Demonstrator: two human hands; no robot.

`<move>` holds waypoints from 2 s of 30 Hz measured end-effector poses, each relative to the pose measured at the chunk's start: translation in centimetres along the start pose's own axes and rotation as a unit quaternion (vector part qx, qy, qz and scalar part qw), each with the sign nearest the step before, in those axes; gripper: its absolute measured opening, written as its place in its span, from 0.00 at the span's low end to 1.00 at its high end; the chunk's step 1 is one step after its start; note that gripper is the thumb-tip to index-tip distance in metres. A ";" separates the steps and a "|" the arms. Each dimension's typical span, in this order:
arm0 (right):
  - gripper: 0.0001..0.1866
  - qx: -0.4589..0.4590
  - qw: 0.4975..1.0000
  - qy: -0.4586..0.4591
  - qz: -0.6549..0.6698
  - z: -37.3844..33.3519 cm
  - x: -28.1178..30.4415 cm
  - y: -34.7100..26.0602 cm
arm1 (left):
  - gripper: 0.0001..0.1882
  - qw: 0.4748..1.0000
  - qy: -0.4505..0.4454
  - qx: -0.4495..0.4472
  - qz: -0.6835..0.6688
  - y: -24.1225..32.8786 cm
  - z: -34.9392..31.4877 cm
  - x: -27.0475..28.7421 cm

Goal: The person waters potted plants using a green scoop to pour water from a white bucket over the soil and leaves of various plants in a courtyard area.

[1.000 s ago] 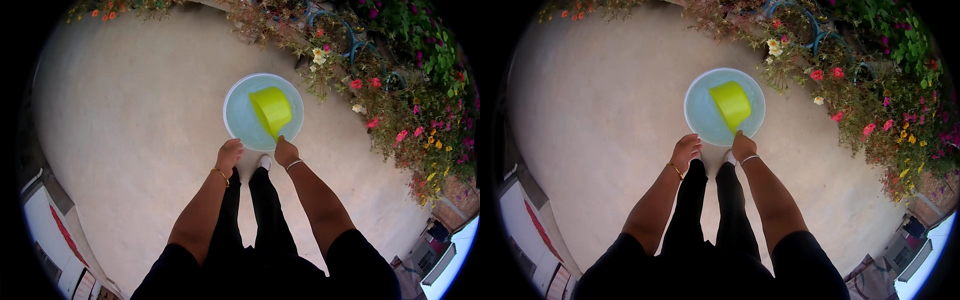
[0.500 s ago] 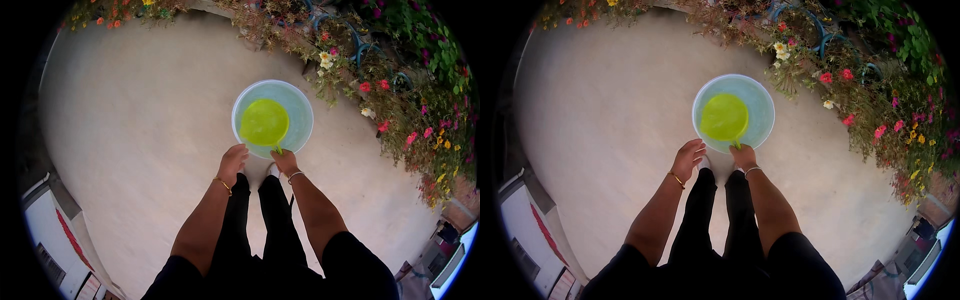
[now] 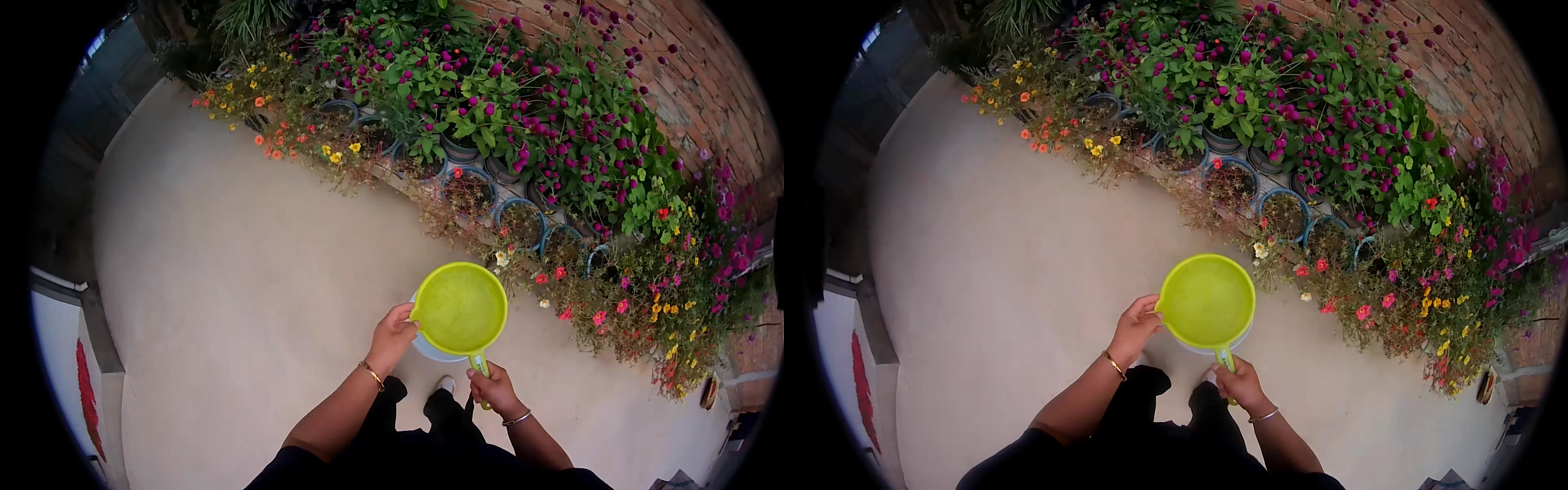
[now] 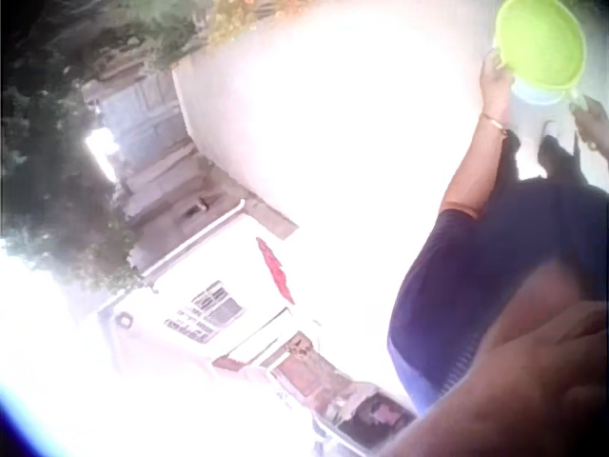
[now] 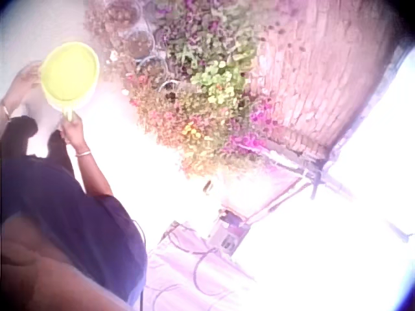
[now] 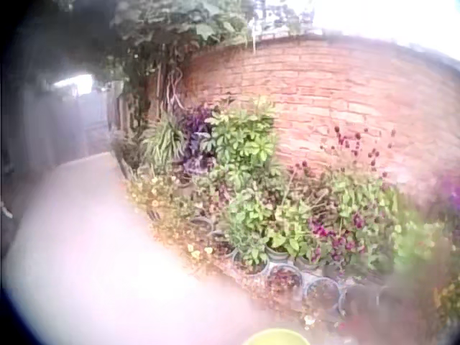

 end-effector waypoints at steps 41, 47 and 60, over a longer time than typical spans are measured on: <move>0.19 0.255 0.936 -0.179 0.164 47.9 -64.2 -83.7 | 0.06 0.949 -0.086 -0.296 0.071 96.7 35.6 55.9; 0.18 0.262 0.930 -0.096 0.238 54.2 -68.0 -89.9 | 0.06 0.955 -0.186 -0.203 0.110 103.6 45.4 57.1; 0.17 0.277 0.906 0.101 0.304 65.6 -69.0 -96.8 | 0.14 0.852 -0.414 -0.177 0.268 108.2 66.6 56.3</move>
Point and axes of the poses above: each hand's wrist, its own z-axis towards the middle knuckle, its own x-axis out of the back of the hand, y = z × x, the point moved 8 cm from there along z, towards the middle knuckle, and after that the axes turned 13 degrees about -z, right-handed, at the moved point
